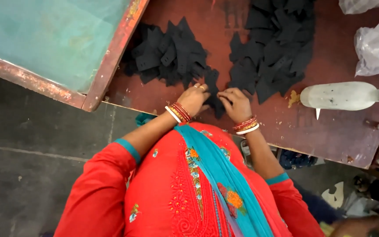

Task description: Organizing and sorting small black fabric pieces on a workbench, occasionally using a screen printing frame.

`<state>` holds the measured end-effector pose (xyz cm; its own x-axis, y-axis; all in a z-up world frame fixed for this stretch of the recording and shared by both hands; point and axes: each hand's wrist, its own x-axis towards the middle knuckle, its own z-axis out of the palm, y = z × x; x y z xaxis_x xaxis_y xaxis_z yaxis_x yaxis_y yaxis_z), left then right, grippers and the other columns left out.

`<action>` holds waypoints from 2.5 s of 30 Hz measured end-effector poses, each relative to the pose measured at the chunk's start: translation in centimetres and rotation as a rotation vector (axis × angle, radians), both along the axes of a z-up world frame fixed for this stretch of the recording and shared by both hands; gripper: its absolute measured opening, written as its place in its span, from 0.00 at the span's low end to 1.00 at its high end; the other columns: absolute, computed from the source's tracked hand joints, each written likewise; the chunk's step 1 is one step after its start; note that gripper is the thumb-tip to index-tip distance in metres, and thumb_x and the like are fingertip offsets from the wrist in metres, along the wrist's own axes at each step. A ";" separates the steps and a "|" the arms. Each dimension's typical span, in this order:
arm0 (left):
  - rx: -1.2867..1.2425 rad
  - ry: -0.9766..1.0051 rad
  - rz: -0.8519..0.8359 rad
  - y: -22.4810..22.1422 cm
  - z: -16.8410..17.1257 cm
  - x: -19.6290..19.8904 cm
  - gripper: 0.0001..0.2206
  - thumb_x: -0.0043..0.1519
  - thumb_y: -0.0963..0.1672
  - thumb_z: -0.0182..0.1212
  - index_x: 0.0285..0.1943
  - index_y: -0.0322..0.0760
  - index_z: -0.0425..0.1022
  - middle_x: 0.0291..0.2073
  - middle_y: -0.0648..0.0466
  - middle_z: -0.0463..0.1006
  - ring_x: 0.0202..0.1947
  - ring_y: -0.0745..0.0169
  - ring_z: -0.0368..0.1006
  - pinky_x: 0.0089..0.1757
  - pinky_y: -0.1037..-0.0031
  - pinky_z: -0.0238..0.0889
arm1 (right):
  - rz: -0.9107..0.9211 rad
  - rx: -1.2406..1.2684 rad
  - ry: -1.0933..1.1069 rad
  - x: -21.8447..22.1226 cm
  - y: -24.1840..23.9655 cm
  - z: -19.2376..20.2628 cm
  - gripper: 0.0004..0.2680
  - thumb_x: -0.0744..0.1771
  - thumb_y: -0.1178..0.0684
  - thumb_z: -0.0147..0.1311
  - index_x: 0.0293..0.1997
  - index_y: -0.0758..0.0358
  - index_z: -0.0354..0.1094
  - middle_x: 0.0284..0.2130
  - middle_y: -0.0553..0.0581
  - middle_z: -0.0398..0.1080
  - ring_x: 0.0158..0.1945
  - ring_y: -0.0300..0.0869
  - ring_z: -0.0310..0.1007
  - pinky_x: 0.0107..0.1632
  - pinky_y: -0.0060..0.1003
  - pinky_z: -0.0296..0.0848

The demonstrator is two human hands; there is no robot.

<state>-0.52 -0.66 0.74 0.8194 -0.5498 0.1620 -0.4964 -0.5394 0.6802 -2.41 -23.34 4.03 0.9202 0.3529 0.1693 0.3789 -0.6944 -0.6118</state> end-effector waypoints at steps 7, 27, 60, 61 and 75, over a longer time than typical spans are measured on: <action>-0.027 0.059 0.001 -0.9 -1.0 0.0 0.11 0.51 0.43 0.71 0.39 0.31 0.79 0.42 0.42 0.75 0.47 0.38 0.71 0.49 0.55 0.66 | -0.019 -0.082 -0.057 -0.5 0.4 -3.0 0.05 0.66 0.59 0.60 0.44 0.61 0.76 0.42 0.60 0.74 0.47 0.55 0.75 0.50 0.45 0.74; -0.045 -0.097 0.137 2.2 1.1 -0.1 0.19 0.50 0.46 0.72 0.46 0.27 0.78 0.43 0.39 0.75 0.46 0.37 0.71 0.47 0.54 0.66 | -0.128 0.054 -0.013 -3.3 0.4 0.0 0.05 0.66 0.59 0.62 0.44 0.62 0.78 0.40 0.59 0.76 0.45 0.50 0.78 0.47 0.41 0.76; 0.234 -0.474 -0.441 -1.7 -1.0 9.8 0.14 0.55 0.42 0.56 0.46 0.47 0.83 0.53 0.58 0.80 0.58 0.54 0.71 0.57 0.55 0.60 | -0.196 0.076 -0.118 -3.0 -2.0 1.9 0.05 0.66 0.62 0.62 0.45 0.64 0.77 0.40 0.61 0.75 0.44 0.52 0.78 0.46 0.41 0.76; 0.298 -0.379 -0.520 -2.4 -2.3 10.1 0.13 0.56 0.42 0.56 0.46 0.48 0.84 0.53 0.58 0.80 0.56 0.55 0.71 0.57 0.55 0.59 | -0.204 0.087 -0.129 -3.0 -2.1 1.9 0.05 0.66 0.62 0.62 0.45 0.65 0.77 0.41 0.62 0.75 0.44 0.52 0.78 0.46 0.41 0.76; 0.073 0.034 0.016 -2.2 -1.8 0.4 0.11 0.48 0.42 0.72 0.35 0.31 0.79 0.40 0.39 0.77 0.46 0.38 0.73 0.50 0.57 0.67 | -0.207 0.077 -0.095 -3.3 -1.0 0.6 0.05 0.66 0.61 0.63 0.45 0.63 0.77 0.40 0.61 0.75 0.45 0.52 0.77 0.48 0.42 0.76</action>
